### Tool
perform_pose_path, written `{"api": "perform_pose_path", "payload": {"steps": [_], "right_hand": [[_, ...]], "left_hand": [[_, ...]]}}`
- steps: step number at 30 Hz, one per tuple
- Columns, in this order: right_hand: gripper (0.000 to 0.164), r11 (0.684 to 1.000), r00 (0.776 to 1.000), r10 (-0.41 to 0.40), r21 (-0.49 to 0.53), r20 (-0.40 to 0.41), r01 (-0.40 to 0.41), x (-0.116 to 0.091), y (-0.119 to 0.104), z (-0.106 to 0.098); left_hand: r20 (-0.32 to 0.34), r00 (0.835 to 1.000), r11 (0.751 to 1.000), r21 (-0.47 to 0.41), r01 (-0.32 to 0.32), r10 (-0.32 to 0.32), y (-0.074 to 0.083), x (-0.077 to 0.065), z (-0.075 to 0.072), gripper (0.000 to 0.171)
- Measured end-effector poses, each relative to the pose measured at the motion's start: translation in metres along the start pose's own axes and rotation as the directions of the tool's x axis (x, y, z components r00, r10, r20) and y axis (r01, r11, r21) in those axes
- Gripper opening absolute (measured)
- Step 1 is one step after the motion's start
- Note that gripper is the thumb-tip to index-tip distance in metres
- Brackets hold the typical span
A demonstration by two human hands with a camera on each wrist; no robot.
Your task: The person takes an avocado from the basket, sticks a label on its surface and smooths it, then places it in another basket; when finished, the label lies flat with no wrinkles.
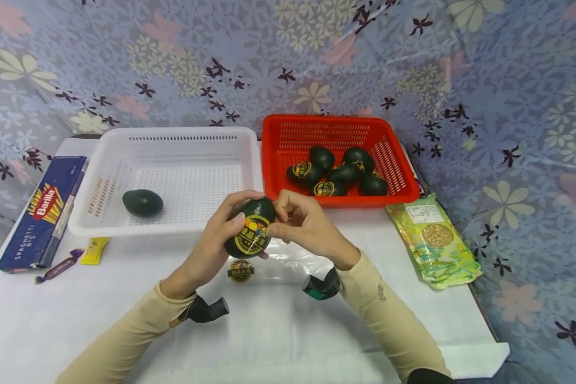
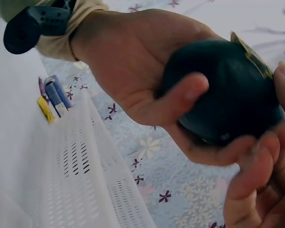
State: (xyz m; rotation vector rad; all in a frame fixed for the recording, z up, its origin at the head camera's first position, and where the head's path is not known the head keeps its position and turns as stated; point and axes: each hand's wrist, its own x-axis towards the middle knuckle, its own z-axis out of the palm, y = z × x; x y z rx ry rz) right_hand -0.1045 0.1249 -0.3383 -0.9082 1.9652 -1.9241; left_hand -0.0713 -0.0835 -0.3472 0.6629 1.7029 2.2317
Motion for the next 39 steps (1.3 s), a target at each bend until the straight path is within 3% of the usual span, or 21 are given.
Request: {"api": "perform_pose_path", "payload": {"steps": [2, 4, 7, 10, 15, 17, 19, 22, 24, 25, 27, 29, 31, 35, 37, 39], "right_hand": [[0.031, 1.0, 1.0, 0.021, 0.003, -0.015, -0.021, 0.002, 0.001, 0.0], [0.024, 0.998, 0.998, 0.043, -0.045, -0.05, -0.045, 0.003, 0.001, 0.002], [0.054, 0.981, 0.993, 0.071, -0.172, -0.094, -0.086, 0.006, 0.0, 0.009], [0.086, 0.955, 0.989, 0.089, -0.273, -0.115, -0.117, 0.01, -0.002, 0.014], [0.086, 0.904, 0.984, 0.025, -0.415, -0.179, -0.099, 0.019, -0.009, -0.003], [0.086, 0.853, 0.975, 0.01, -0.507, -0.223, -0.125, 0.023, -0.013, -0.021], [0.087, 0.781, 0.965, 0.026, -0.597, -0.262, -0.183, 0.029, -0.016, -0.044], [0.089, 0.637, 0.949, 0.127, -0.709, -0.29, -0.302, 0.035, -0.017, -0.086], [0.09, 0.532, 0.929, 0.223, -0.762, -0.294, -0.369, 0.035, -0.015, -0.117], [0.09, 0.483, 0.915, 0.276, -0.781, -0.294, -0.396, 0.034, -0.014, -0.132], [0.09, 0.401, 0.875, 0.39, -0.802, -0.288, -0.443, 0.03, -0.009, -0.16], [0.09, 0.332, 0.822, 0.496, -0.813, -0.281, -0.478, 0.025, -0.004, -0.182], [0.092, 0.287, 0.775, 0.577, -0.824, -0.258, -0.488, 0.022, 0.003, -0.197], [0.088, 0.254, 0.705, 0.684, -0.843, -0.189, -0.474, 0.019, 0.017, -0.21], [0.085, 0.253, 0.689, 0.706, -0.849, -0.166, -0.463, 0.018, 0.022, -0.211], [0.083, 0.247, 0.674, 0.722, -0.85, -0.159, -0.465, 0.019, 0.024, -0.211]], "left_hand": [[-0.076, 0.997, 0.999, 0.027, -0.02, 0.022, -0.001, 0.002, 0.001, 0.042], [-0.171, 0.982, 0.993, 0.098, -0.058, 0.075, -0.002, 0.006, 0.004, 0.044], [-0.259, 0.951, 0.967, 0.229, -0.108, 0.167, -0.003, 0.013, 0.009, 0.047], [-0.232, 0.943, 0.932, 0.326, -0.158, 0.241, -0.001, 0.021, 0.014, 0.048], [-0.139, 0.953, 0.84, 0.518, -0.16, 0.268, 0.008, 0.044, 0.011, 0.051], [-0.14, 0.958, 0.8, 0.586, -0.125, 0.251, 0.014, 0.055, 0.003, 0.056], [-0.177, 0.954, 0.766, 0.639, -0.076, 0.242, 0.02, 0.067, -0.012, 0.064], [-0.282, 0.932, 0.734, 0.679, 0.026, 0.227, 0.03, 0.083, -0.045, 0.074], [-0.337, 0.919, 0.692, 0.714, 0.109, 0.203, 0.035, 0.092, -0.073, 0.077], [-0.357, 0.917, 0.666, 0.73, 0.155, 0.178, 0.037, 0.095, -0.086, 0.078], [-0.382, 0.92, 0.591, 0.764, 0.259, 0.092, 0.041, 0.098, -0.113, 0.078], [-0.388, 0.921, 0.491, 0.796, 0.354, -0.035, 0.042, 0.096, -0.138, 0.076], [-0.39, 0.905, 0.379, 0.821, 0.426, -0.172, 0.041, 0.092, -0.159, 0.072], [-0.379, 0.824, 0.183, 0.854, 0.487, -0.421, 0.031, 0.078, -0.189, 0.063], [-0.344, 0.775, 0.11, 0.878, 0.466, -0.53, 0.026, 0.07, -0.199, 0.063], [-0.311, 0.713, 0.05, 0.898, 0.436, -0.628, 0.02, 0.064, -0.205, 0.067]]}}
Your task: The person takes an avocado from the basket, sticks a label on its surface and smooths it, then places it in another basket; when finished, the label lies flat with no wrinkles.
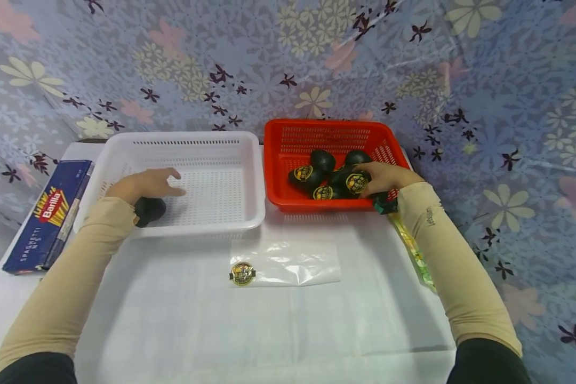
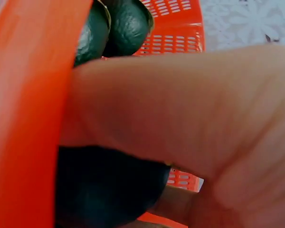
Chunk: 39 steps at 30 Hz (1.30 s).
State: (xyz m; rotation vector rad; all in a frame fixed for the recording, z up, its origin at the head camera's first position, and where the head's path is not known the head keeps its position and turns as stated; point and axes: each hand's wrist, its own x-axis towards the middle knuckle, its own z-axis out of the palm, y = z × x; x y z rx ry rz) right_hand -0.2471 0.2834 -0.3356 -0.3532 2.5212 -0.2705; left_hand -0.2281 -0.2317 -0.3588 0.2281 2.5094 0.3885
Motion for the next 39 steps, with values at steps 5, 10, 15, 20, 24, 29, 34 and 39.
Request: {"api": "perform_pose_path", "payload": {"steps": [5, 10, 15, 20, 24, 29, 34, 39], "right_hand": [[0.082, 1.0, 1.0, 0.028, 0.001, 0.006, -0.028, 0.006, -0.006, 0.0], [0.077, 0.999, 0.998, 0.054, -0.006, 0.026, -0.054, 0.015, -0.012, 0.006], [0.08, 0.997, 0.994, 0.076, -0.033, 0.077, -0.074, 0.021, -0.019, 0.016], [0.07, 0.996, 0.996, 0.058, -0.071, 0.061, -0.054, 0.023, -0.021, 0.02], [0.067, 0.996, 0.997, 0.064, -0.07, 0.034, -0.061, 0.023, -0.021, 0.02], [0.066, 0.995, 0.997, 0.067, -0.07, 0.026, -0.065, 0.023, -0.019, 0.021], [0.065, 0.999, 1.0, 0.025, -0.035, 0.002, -0.025, 0.015, -0.019, 0.019], [0.067, 0.999, 0.995, -0.05, -0.014, -0.088, 0.049, -0.003, -0.033, 0.01]], "left_hand": [[0.183, 0.983, 0.997, 0.081, -0.001, -0.014, -0.012, -0.002, 0.007, 0.079], [0.26, 0.964, 0.998, 0.037, 0.042, -0.05, -0.016, -0.008, 0.007, 0.079], [0.264, 0.964, 0.999, 0.009, 0.039, -0.04, -0.017, -0.011, 0.008, 0.07], [0.268, 0.963, 0.999, -0.014, 0.03, -0.025, -0.019, -0.01, 0.01, 0.068], [0.258, 0.966, 0.999, -0.039, 0.023, -0.012, -0.021, -0.011, 0.01, 0.066], [0.155, 0.988, 0.997, -0.08, 0.0, 0.013, -0.015, -0.014, 0.009, 0.064], [-0.06, 0.994, 0.989, -0.11, -0.101, 0.095, -0.001, -0.022, 0.002, 0.068], [-0.23, 0.964, 0.969, -0.177, -0.175, 0.132, 0.015, -0.043, -0.003, 0.079]]}}
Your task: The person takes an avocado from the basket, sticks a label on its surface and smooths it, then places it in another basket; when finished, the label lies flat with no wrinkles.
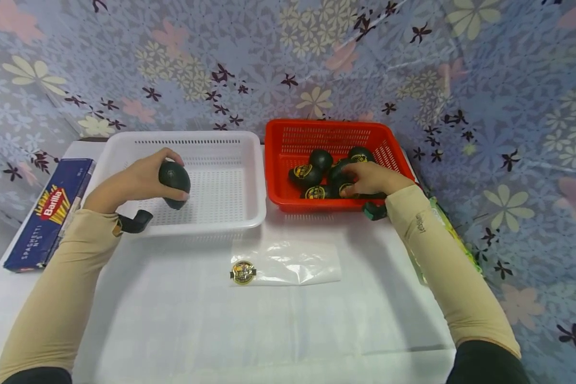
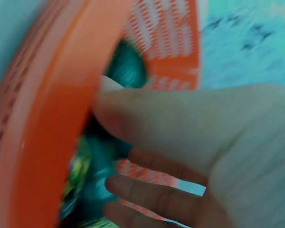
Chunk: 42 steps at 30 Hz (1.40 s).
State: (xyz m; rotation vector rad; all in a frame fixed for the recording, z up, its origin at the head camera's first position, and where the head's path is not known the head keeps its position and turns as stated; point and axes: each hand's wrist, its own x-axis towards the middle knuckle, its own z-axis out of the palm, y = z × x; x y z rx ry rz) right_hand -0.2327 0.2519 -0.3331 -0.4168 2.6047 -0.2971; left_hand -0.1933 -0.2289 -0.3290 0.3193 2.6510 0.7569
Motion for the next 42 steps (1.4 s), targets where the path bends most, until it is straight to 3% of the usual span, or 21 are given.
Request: {"api": "perform_pose_path", "payload": {"steps": [3, 5, 9, 12, 15, 18, 21, 25, 29, 31, 33, 38, 42], "right_hand": [[0.062, 0.997, 0.994, -0.078, 0.003, -0.08, 0.079, -0.013, -0.016, 0.001], [0.055, 0.986, 0.974, -0.168, -0.006, -0.154, 0.169, -0.021, -0.03, 0.006], [0.035, 0.919, 0.886, -0.381, 0.0, -0.264, 0.395, -0.037, -0.064, 0.027], [0.025, 0.856, 0.834, -0.493, 0.032, -0.247, 0.516, -0.045, -0.089, 0.052], [0.021, 0.825, 0.817, -0.55, 0.038, -0.171, 0.564, -0.044, -0.11, 0.081], [0.022, 0.821, 0.818, -0.565, 0.026, -0.107, 0.571, -0.034, -0.125, 0.108], [0.027, 0.827, 0.827, -0.557, 0.037, -0.074, 0.561, -0.022, -0.137, 0.13], [0.037, 0.835, 0.837, -0.545, 0.059, -0.039, 0.547, -0.01, -0.151, 0.15], [0.045, 0.846, 0.847, -0.532, 0.026, -0.014, 0.532, -0.003, -0.161, 0.163], [0.047, 0.853, 0.853, -0.522, 0.005, -0.013, 0.522, -0.001, -0.163, 0.168], [0.048, 0.855, 0.855, -0.519, 0.005, -0.021, 0.519, 0.001, -0.165, 0.172], [0.045, 0.855, 0.857, -0.513, 0.062, -0.041, 0.515, 0.003, -0.168, 0.174], [0.044, 0.86, 0.867, -0.497, 0.111, -0.048, 0.499, 0.004, -0.17, 0.176]], "left_hand": [[-0.047, 0.999, 0.998, -0.055, 0.001, -0.004, 0.011, -0.015, 0.001, 0.082], [-0.064, 0.998, 0.998, -0.07, -0.002, -0.003, 0.018, -0.025, 0.004, 0.082], [-0.076, 0.997, 0.994, -0.1, -0.036, 0.028, 0.027, -0.041, 0.012, 0.076], [-0.095, 0.992, 0.987, -0.135, -0.091, 0.079, 0.032, -0.051, 0.02, 0.071], [-0.118, 0.982, 0.973, -0.161, -0.164, 0.146, 0.035, -0.061, 0.029, 0.066], [-0.12, 0.968, 0.956, -0.17, -0.241, 0.223, 0.038, -0.069, 0.039, 0.063], [-0.076, 0.954, 0.937, -0.181, -0.299, 0.29, 0.04, -0.075, 0.05, 0.056], [0.063, 0.925, 0.91, -0.213, -0.354, 0.375, 0.039, -0.076, 0.064, 0.044], [0.227, 0.869, 0.89, -0.239, -0.387, 0.439, 0.035, -0.074, 0.085, 0.037], [0.286, 0.853, 0.896, -0.228, -0.381, 0.436, 0.034, -0.073, 0.097, 0.041], [0.324, 0.856, 0.914, -0.195, -0.357, 0.403, 0.031, -0.069, 0.107, 0.049], [0.369, 0.882, 0.955, -0.095, -0.279, 0.295, 0.024, -0.06, 0.123, 0.075], [0.411, 0.877, 0.968, -0.078, -0.239, 0.25, 0.02, -0.055, 0.131, 0.088]]}}
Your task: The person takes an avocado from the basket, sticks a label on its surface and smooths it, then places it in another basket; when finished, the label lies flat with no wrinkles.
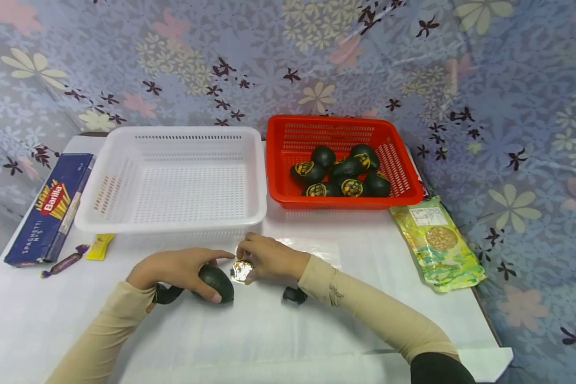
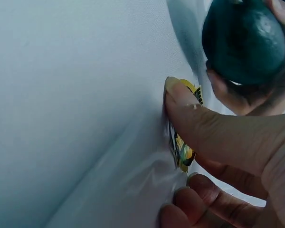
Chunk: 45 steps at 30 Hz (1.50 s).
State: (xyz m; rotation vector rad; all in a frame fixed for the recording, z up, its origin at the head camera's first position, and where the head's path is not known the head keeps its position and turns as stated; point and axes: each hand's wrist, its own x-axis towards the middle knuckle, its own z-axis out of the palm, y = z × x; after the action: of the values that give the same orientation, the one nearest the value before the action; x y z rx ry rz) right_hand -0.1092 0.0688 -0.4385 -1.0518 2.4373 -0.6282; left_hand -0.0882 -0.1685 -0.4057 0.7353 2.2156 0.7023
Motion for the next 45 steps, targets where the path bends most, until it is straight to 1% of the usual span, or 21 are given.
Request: {"api": "perform_pose_path", "payload": {"steps": [2, 6, 11, 15, 21, 27, 30, 33, 37, 39, 42, 45], "right_hand": [[0.044, 1.0, 1.0, 0.015, 0.015, 0.0, -0.015, 0.002, 0.0, 0.001], [0.045, 0.999, 0.999, 0.048, 0.015, 0.014, -0.048, 0.004, 0.001, 0.002], [0.044, 0.998, 0.997, 0.069, 0.001, 0.034, -0.069, 0.006, 0.001, 0.002], [0.042, 0.997, 0.996, 0.079, 0.004, 0.043, -0.079, 0.006, 0.001, 0.003], [0.039, 0.996, 0.995, 0.085, -0.002, 0.048, -0.085, 0.006, 0.001, 0.005], [0.035, 0.997, 0.996, 0.073, 0.012, 0.044, -0.074, 0.003, 0.001, 0.006], [0.032, 0.998, 0.998, 0.045, 0.042, 0.04, -0.047, -0.001, 0.0, 0.005], [0.028, 0.994, 0.998, 0.022, 0.102, 0.053, -0.027, -0.004, 0.003, 0.004], [0.025, 0.982, 0.997, 0.018, 0.186, 0.07, -0.03, -0.01, 0.009, 0.0], [0.025, 0.978, 0.998, 0.015, 0.208, 0.068, -0.028, -0.015, 0.013, -0.005], [0.028, 0.963, 0.999, 0.015, 0.267, 0.047, -0.027, -0.026, 0.016, -0.018], [0.035, 0.936, 0.999, 0.037, 0.351, -0.018, -0.028, -0.04, 0.015, -0.035]], "left_hand": [[0.005, 1.0, 1.0, -0.002, 0.015, -0.015, -0.001, 0.002, 0.002, 0.091], [0.01, 0.999, 0.999, -0.006, 0.034, -0.034, -0.001, 0.005, 0.003, 0.092], [0.014, 1.0, 1.0, 0.001, 0.028, -0.028, 0.0, 0.006, 0.005, 0.092], [0.016, 0.999, 0.999, 0.02, 0.029, -0.029, 0.002, 0.005, 0.005, 0.09], [0.027, 0.999, 0.999, 0.015, 0.046, -0.047, 0.004, 0.005, 0.004, 0.091], [0.017, 0.999, 0.999, 0.013, 0.048, -0.049, 0.005, 0.004, 0.004, 0.091], [0.014, 0.999, 0.999, 0.013, 0.047, -0.047, 0.005, 0.004, 0.004, 0.092], [0.018, 0.999, 0.999, 0.007, 0.044, -0.044, 0.005, 0.003, 0.004, 0.092], [0.015, 0.999, 1.0, 0.002, 0.03, -0.03, 0.003, 0.001, 0.003, 0.09], [0.004, 1.0, 1.0, -0.01, 0.021, -0.021, 0.001, 0.001, 0.004, 0.087], [-0.027, 0.999, 0.999, -0.042, -0.019, 0.018, 0.0, 0.001, 0.005, 0.079], [-0.069, 0.995, 0.991, -0.106, -0.079, 0.072, 0.003, 0.001, 0.006, 0.071]]}}
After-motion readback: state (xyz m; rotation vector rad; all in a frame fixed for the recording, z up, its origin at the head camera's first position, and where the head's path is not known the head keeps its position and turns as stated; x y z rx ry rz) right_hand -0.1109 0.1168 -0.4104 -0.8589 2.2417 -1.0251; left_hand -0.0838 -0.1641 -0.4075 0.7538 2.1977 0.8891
